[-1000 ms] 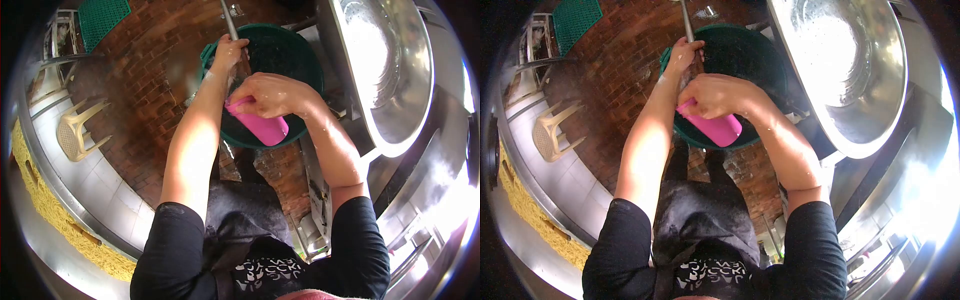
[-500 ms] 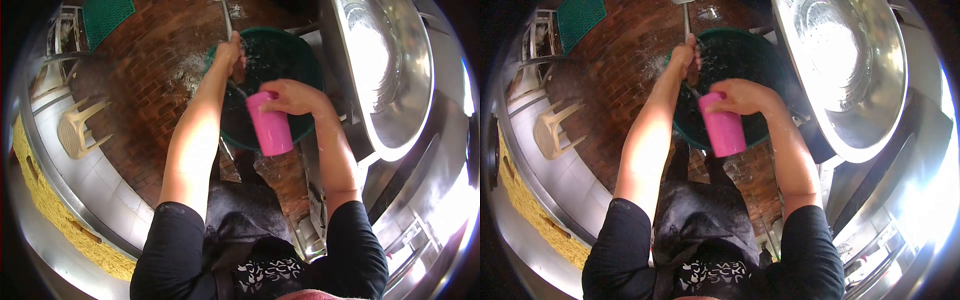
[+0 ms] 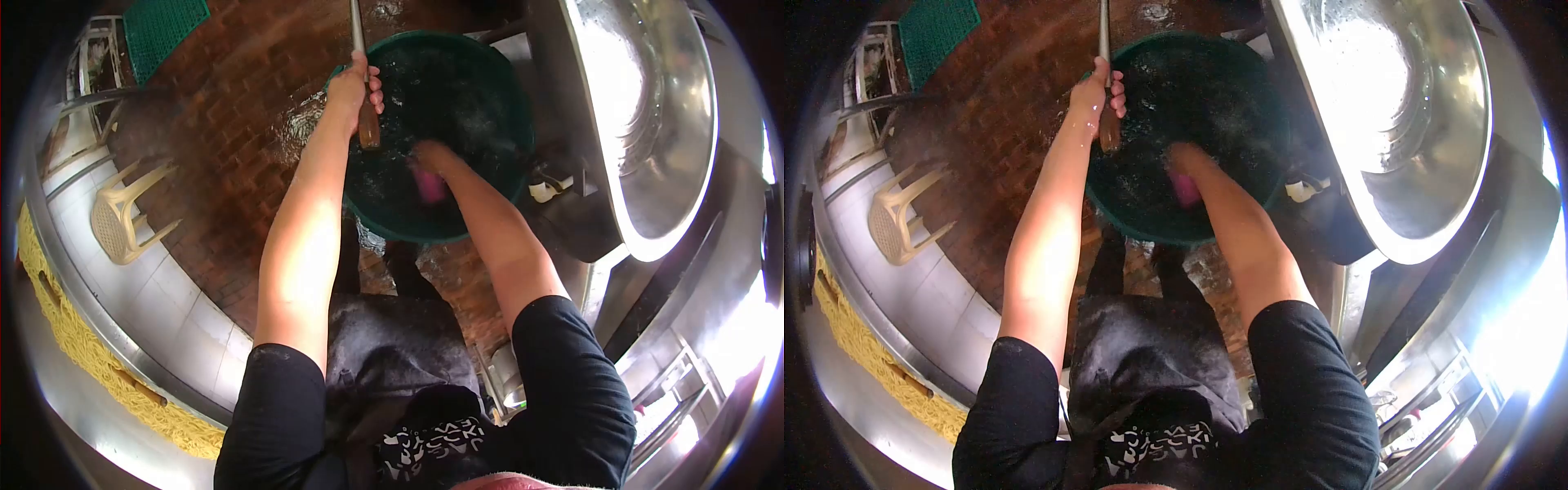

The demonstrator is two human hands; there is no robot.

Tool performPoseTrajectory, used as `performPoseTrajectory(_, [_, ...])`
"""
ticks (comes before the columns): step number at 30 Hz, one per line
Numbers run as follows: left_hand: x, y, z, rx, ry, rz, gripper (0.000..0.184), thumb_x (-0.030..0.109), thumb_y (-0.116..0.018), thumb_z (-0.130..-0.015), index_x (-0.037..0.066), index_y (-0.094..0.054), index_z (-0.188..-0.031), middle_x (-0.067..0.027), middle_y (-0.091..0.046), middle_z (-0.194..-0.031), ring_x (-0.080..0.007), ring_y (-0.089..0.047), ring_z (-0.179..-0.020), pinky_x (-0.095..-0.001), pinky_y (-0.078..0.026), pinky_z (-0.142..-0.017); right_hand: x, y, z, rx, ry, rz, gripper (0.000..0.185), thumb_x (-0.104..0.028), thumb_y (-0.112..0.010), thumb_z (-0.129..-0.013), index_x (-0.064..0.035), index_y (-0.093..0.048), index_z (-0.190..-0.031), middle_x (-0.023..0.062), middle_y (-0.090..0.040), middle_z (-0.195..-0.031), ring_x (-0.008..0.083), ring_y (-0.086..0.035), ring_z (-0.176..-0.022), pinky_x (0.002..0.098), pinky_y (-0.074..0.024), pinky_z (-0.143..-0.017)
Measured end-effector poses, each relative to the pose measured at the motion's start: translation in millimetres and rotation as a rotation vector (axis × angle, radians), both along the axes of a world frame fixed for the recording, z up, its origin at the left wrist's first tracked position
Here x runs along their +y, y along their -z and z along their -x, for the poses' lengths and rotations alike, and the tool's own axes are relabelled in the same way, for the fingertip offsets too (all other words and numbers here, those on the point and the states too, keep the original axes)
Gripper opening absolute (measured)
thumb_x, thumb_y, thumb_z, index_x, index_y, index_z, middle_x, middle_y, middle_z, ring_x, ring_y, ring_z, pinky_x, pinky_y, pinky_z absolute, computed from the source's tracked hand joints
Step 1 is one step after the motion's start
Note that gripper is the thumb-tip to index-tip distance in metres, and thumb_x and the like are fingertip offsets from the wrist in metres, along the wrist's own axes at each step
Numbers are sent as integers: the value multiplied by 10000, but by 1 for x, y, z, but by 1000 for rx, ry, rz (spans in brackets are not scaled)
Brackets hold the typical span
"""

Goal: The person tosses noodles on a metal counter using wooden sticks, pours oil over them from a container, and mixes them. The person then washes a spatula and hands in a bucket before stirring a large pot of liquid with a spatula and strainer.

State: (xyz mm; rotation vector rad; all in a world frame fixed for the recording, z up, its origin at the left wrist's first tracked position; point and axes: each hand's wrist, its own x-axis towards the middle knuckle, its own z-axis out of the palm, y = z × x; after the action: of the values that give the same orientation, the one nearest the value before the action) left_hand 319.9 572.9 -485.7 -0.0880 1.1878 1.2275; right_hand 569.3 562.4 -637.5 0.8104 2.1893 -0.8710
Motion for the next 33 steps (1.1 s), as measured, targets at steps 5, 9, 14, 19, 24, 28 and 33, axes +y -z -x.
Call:
performPoseTrajectory(5, [-4, 11, 5, -39, -8, -65, 274, 281, -510, -1033, 9, -519, -1000, -54, -527, -710, -177, -501, -499, -365, -437, -447, -36, 28, -11, 140, 302, -75, 292, -230, -649, -827, -65, -725, -1055, 208, -680, -1111, 386, -643, -1027, 448, -515, -892])
performPoseTrajectory(9, [0, 14, -3, -10, -34, -88, 220, 227, -512, -1026, 8, -535, -1023, -62, -545, -738, -180, -519, -544, -358, -446, -475, -45, -5, -12, 348, 478, -135, 224, -118, -618, -846, -47, -713, -1036, 184, -683, -1082, 368, -627, -1045, 437, -482, -956])
performPoseTrajectory(14, [0, 12, -8, 60, -6, -47, 148, 136, -592, -974, 33, -543, -1069, -55, -563, -777, -181, -557, -604, -354, -485, -507, -6, -68, -34, 566, 103, -250, 180, -128, -647, -862, -63, -702, -1021, 133, -695, -1018, 337, -619, -1012, 426, -468, -963])
performPoseTrajectory(19, [0, 23, -26, 102, -18, -64, 276, 101, -672, -916, 56, -528, -1147, -37, -586, -786, -170, -590, -649, -339, -501, -511, 24, -251, 2, 610, -7, -79, 177, -192, -675, -870, -77, -702, -1001, 114, -690, -1015, 322, -607, -1017, 419, -492, -923])
performPoseTrajectory(24, [3, 35, -62, 443, 105, 13, 375, 206, -719, -898, 19, -523, -1157, -80, -628, -780, -166, -575, -511, -310, -474, -483, 38, -316, 43, 510, -57, 117, 195, -244, -681, -894, -65, -694, -970, 124, -690, -914, 331, -625, -858, 424, -503, -782])
performPoseTrajectory(28, [7, 15, -60, 380, 181, 127, 346, 255, -714, -896, 17, -569, -1102, -99, -658, -776, -187, -637, -626, -344, -513, -551, 50, -331, 63, 387, -43, 292, 249, -302, -692, -888, -68, -697, -974, 134, -677, -816, 309, -623, -744, 430, -472, -673])
performPoseTrajectory(33, [5, -45, -66, 908, 296, 115, 423, 351, -689, -885, -31, -635, -1057, -200, -703, -845, -268, -712, -824, -393, -563, -671, 61, -304, 64, 570, 25, 350, 287, -318, -685, -901, -41, -683, -975, 121, -653, -788, 238, -607, -728, 379, -471, -673])
